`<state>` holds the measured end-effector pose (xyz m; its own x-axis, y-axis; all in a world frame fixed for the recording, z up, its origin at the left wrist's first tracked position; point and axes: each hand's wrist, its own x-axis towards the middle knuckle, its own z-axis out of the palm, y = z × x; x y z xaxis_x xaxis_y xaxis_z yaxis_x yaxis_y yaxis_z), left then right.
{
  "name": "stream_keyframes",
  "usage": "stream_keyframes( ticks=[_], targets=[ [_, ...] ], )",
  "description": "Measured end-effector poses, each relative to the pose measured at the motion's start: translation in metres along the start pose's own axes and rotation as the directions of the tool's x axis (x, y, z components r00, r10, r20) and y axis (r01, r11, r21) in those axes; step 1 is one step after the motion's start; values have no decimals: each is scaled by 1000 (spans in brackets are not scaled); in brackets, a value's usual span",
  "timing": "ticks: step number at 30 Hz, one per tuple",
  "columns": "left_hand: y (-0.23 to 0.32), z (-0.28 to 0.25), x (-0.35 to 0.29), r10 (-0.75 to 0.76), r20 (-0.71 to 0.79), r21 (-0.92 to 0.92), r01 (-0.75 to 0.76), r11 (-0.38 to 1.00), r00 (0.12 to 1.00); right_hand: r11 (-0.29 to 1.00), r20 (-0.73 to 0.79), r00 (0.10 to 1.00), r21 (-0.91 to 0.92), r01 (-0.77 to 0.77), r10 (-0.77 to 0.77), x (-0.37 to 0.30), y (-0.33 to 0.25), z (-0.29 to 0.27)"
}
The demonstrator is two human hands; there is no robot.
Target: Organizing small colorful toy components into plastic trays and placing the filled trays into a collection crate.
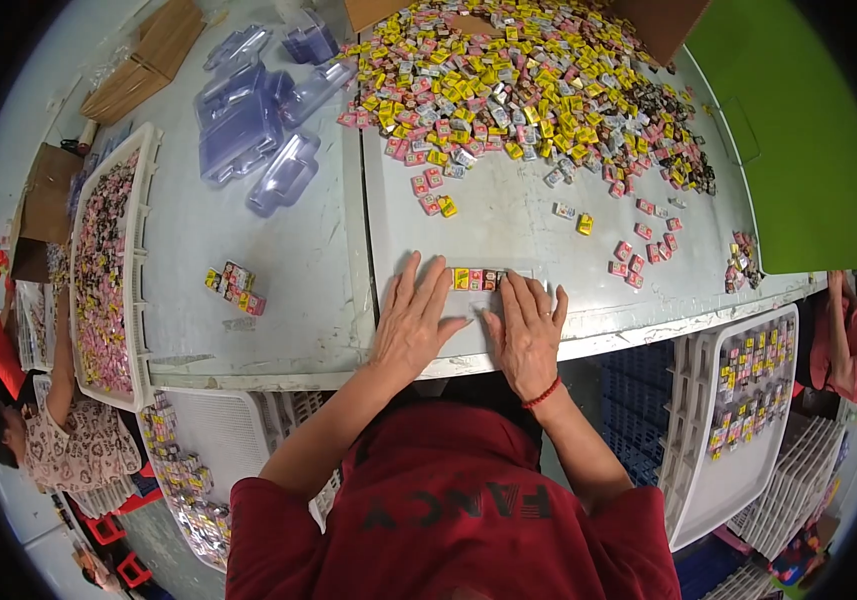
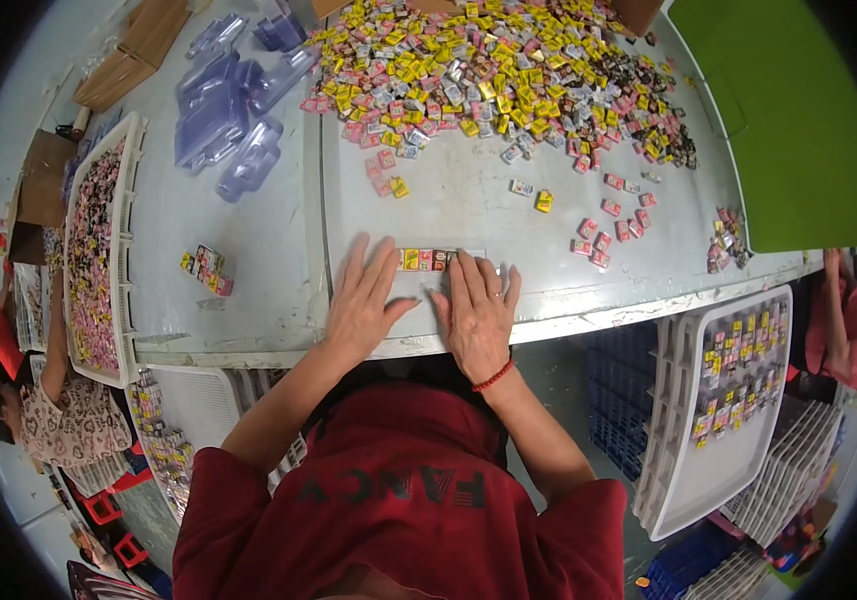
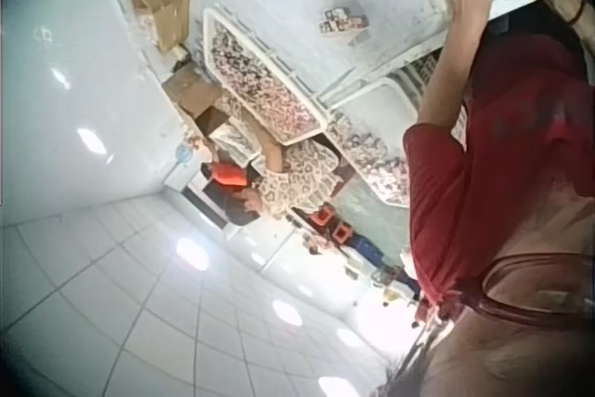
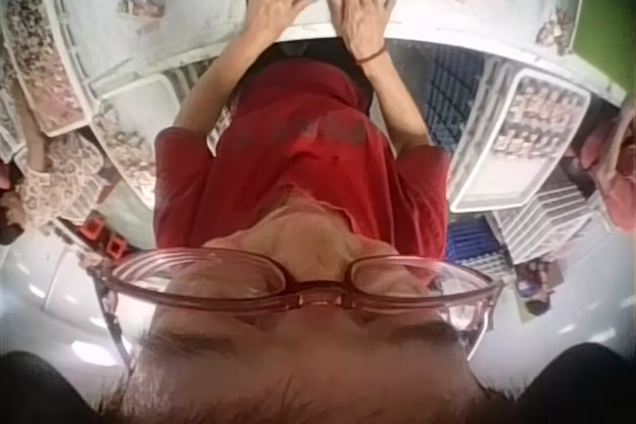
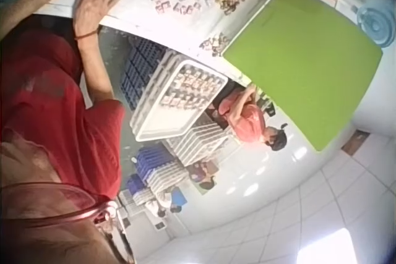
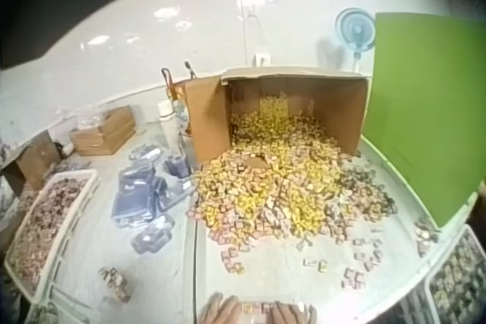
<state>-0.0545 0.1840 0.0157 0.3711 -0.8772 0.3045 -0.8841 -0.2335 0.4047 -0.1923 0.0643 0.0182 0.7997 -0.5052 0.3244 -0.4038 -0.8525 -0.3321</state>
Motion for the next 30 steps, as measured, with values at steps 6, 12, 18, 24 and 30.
stream_keyframes(
  ticks=[6,12,18,24,30],
  targets=[
    [-11,10,0,-1,-70,-61,-4,998,998,999,36,999,-25,-20,21,0,-2,-4],
    [-4,3,-1,-31,9,-66,32,997,999,995,77,997,-99,-12,19,-3,-7,-1],
    [5,-1,24,204,223,-15,-206,979,953,1000,165,986,-27,-11,16,-3,-2,-6],
    [-1,2,27,214,313,-56,-207,977,925,987,183,981,158,36,-66,5,18,-19],
    [-3,-9,39,225,273,-106,-203,973,935,992,-158,983,79,103,-90,82,114,-45]
  ],
)
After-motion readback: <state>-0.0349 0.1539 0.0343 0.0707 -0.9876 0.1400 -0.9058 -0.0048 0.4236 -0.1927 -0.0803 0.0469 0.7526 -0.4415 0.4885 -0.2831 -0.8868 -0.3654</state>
